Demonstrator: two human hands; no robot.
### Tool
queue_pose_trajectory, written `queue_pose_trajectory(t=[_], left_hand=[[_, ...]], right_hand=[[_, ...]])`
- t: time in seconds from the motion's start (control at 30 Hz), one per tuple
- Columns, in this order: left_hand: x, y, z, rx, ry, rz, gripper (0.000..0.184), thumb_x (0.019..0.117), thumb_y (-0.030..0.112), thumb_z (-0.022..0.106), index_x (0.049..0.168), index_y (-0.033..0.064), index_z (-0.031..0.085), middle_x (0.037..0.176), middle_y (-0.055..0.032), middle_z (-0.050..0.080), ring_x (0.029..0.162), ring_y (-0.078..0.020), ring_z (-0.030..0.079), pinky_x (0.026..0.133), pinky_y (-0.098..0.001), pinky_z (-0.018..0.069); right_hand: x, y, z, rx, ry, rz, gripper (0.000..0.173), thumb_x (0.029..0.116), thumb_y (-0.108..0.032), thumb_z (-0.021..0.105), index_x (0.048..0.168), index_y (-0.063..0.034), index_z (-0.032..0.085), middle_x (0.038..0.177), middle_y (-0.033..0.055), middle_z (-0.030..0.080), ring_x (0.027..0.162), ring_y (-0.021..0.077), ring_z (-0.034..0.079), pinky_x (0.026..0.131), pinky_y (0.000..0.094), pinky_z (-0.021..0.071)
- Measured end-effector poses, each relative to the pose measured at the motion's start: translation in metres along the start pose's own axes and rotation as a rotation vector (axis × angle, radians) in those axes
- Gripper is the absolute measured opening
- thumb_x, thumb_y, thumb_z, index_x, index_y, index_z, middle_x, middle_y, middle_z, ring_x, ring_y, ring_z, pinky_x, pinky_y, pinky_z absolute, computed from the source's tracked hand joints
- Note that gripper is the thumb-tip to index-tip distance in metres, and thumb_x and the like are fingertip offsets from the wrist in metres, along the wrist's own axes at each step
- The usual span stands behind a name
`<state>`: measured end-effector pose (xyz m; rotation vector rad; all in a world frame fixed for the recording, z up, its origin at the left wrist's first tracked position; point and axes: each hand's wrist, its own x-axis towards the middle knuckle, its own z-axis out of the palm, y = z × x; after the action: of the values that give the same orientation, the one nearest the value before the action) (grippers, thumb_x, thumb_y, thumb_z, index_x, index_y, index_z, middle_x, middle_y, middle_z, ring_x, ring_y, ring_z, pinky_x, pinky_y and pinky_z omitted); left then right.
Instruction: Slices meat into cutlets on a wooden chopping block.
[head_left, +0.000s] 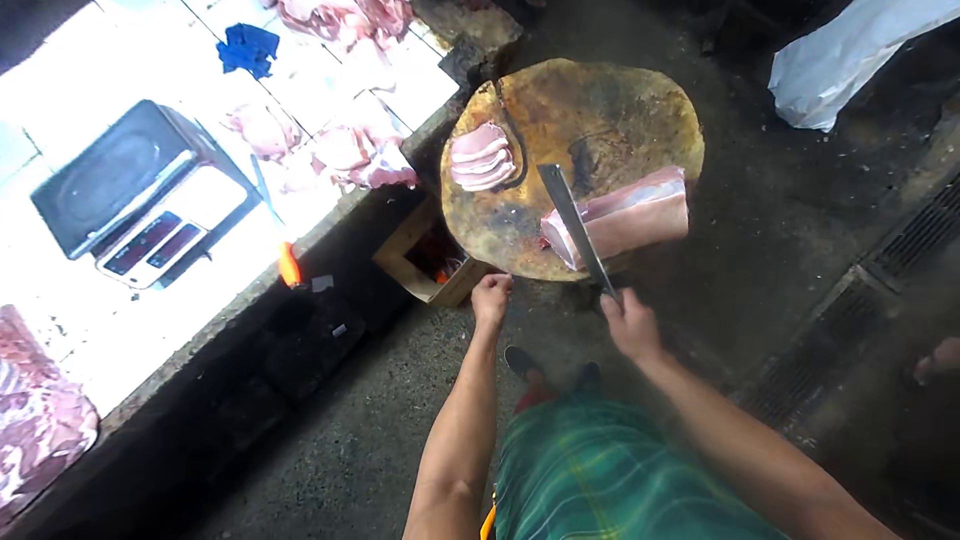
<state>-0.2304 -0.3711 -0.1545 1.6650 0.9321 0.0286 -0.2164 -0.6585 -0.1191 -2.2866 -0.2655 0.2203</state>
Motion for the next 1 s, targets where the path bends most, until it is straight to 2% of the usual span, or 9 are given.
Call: queue_pose_trajectory(t=[0.3,0.4,0.63,0.73,0.87,1.0], left_hand=[[-0.028,0.029,0.026,-0.043,-0.124,0.163,0.023,0.1015,0.022,0.066,0.110,0.0013,0.069,0.099,-0.0108,0.073,0.089,-0.0192,0.072,0.085,-0.0414,0.0607],[-0.032,0.036,0.035,-0.016,-0.168,0.244,0.021,0.1014,0.022,0.067,0.109,0.0028,0.069,0.097,-0.0088,0.073,0.089,-0.0175,0.071,0.086,-0.0399,0.0603],[-0.037,0.056,0.065,0.043,-0.225,0.392,0.024,0.0979,0.029,0.073,0.103,0.0054,0.070,0.089,-0.0043,0.073,0.080,-0.0127,0.069,0.078,-0.0352,0.0598],[-0.031,0.055,0.075,-0.009,-0.234,0.406,0.021,0.1015,0.024,0.068,0.104,0.0038,0.068,0.091,-0.0060,0.073,0.082,-0.0142,0.071,0.081,-0.0364,0.0606],[-0.029,0.049,0.072,-0.153,-0.233,0.378,0.014,0.1027,0.010,0.057,0.107,-0.0001,0.067,0.095,-0.0104,0.072,0.087,-0.0198,0.072,0.083,-0.0410,0.0619],[-0.030,0.046,0.067,-0.162,-0.225,0.353,0.013,0.1019,0.009,0.057,0.105,0.0003,0.066,0.093,-0.0095,0.071,0.086,-0.0192,0.071,0.082,-0.0401,0.0611]], right_hand=[[0.008,-0.001,0.005,-0.002,0.057,-0.045,0.057,0.1059,-0.055,0.044,0.111,-0.0022,0.064,0.067,0.0079,0.061,0.059,0.0235,0.062,0.059,0.0461,0.0551],[0.009,-0.001,0.007,-0.022,0.027,0.009,0.057,0.1060,-0.056,0.044,0.112,-0.0028,0.064,0.068,0.0098,0.062,0.061,0.0260,0.063,0.061,0.0485,0.0555],[0.007,0.012,0.016,-0.050,-0.030,0.031,0.055,0.1067,-0.052,0.042,0.112,-0.0007,0.063,0.070,0.0113,0.063,0.065,0.0280,0.066,0.064,0.0503,0.0564],[0.006,0.013,0.015,-0.054,0.008,-0.016,0.057,0.1064,-0.053,0.043,0.111,-0.0007,0.064,0.069,0.0103,0.063,0.062,0.0267,0.065,0.062,0.0487,0.0562],[0.004,0.009,0.010,-0.040,0.054,-0.081,0.054,0.1065,-0.051,0.045,0.111,-0.0003,0.065,0.066,0.0086,0.061,0.057,0.0226,0.062,0.057,0.0442,0.0548],[0.007,0.010,0.013,-0.052,0.058,-0.065,0.056,0.1062,-0.053,0.044,0.112,-0.0017,0.065,0.067,0.0088,0.062,0.058,0.0236,0.063,0.057,0.0459,0.0553]])
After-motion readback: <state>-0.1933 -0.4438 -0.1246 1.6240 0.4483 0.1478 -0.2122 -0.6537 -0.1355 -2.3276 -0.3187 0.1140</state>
